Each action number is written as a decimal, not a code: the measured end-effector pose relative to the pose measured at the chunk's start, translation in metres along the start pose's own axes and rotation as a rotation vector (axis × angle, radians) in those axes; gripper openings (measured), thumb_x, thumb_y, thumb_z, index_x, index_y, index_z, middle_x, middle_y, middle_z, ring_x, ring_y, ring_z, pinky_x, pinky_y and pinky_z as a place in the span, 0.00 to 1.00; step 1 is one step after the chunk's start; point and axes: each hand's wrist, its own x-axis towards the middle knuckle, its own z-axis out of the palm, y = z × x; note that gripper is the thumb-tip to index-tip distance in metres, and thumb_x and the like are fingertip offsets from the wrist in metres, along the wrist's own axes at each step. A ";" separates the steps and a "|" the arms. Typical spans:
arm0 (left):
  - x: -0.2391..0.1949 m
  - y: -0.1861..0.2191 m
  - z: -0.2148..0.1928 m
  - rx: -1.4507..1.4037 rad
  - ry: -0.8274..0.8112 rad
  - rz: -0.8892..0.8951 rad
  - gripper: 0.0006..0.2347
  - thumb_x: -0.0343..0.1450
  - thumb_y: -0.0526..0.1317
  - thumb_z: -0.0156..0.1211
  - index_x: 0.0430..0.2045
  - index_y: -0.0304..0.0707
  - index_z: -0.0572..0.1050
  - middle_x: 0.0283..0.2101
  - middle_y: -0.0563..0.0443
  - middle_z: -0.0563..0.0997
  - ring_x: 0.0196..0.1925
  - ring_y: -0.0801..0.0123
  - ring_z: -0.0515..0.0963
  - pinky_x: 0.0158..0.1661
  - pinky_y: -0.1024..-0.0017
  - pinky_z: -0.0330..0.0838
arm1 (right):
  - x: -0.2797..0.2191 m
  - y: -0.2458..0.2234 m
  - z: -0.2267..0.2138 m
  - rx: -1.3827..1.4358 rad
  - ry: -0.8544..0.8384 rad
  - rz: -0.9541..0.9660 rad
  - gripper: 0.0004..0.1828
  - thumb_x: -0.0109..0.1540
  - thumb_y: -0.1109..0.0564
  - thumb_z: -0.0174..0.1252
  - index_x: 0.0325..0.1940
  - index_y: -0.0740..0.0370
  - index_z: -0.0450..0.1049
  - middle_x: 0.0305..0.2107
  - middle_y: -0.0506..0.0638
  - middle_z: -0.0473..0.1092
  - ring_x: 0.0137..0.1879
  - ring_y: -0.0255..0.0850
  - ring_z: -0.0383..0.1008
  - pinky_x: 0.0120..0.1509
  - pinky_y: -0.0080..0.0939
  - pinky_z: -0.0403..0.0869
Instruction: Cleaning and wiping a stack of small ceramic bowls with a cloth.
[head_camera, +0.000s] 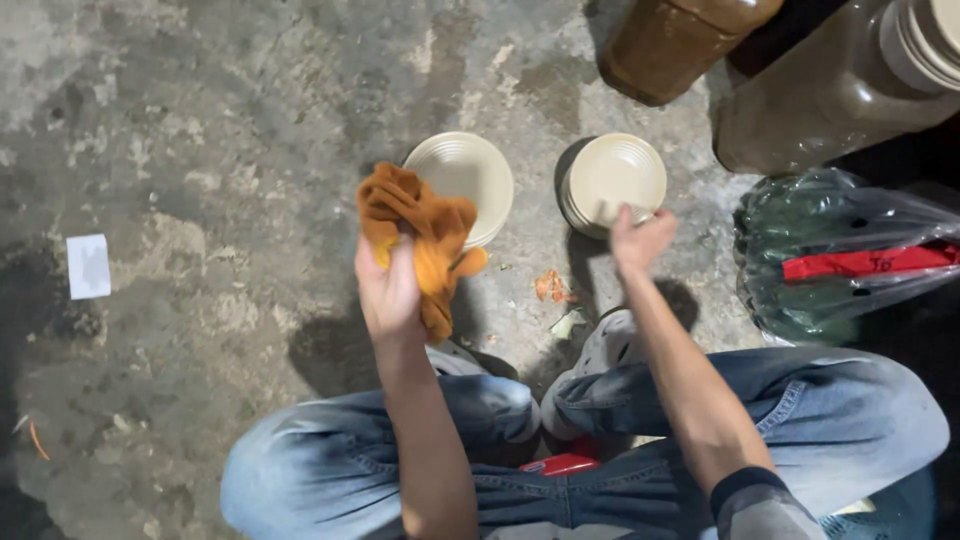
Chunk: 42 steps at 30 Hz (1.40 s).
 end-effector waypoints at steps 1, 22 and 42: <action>0.001 -0.005 0.002 0.004 -0.008 -0.001 0.16 0.78 0.31 0.48 0.62 0.27 0.66 0.57 0.42 0.76 0.57 0.62 0.79 0.58 0.65 0.75 | 0.004 0.016 0.002 0.002 0.004 0.007 0.30 0.63 0.43 0.65 0.54 0.72 0.67 0.46 0.69 0.71 0.53 0.63 0.71 0.58 0.59 0.68; -0.001 -0.072 0.033 -0.228 -0.085 -0.219 0.15 0.78 0.34 0.50 0.60 0.28 0.68 0.54 0.44 0.78 0.53 0.62 0.80 0.53 0.65 0.77 | 0.068 0.054 -0.007 0.564 -0.045 0.480 0.13 0.67 0.55 0.55 0.47 0.71 0.68 0.37 0.58 0.73 0.43 0.42 0.69 0.48 0.44 0.73; -0.029 -0.075 0.073 0.845 -0.457 0.532 0.30 0.65 0.29 0.59 0.67 0.35 0.64 0.66 0.33 0.71 0.70 0.42 0.68 0.67 0.51 0.63 | 0.009 -0.196 -0.207 0.851 -1.034 0.526 0.21 0.70 0.49 0.46 0.64 0.60 0.69 0.50 0.51 0.74 0.50 0.36 0.78 0.53 0.36 0.77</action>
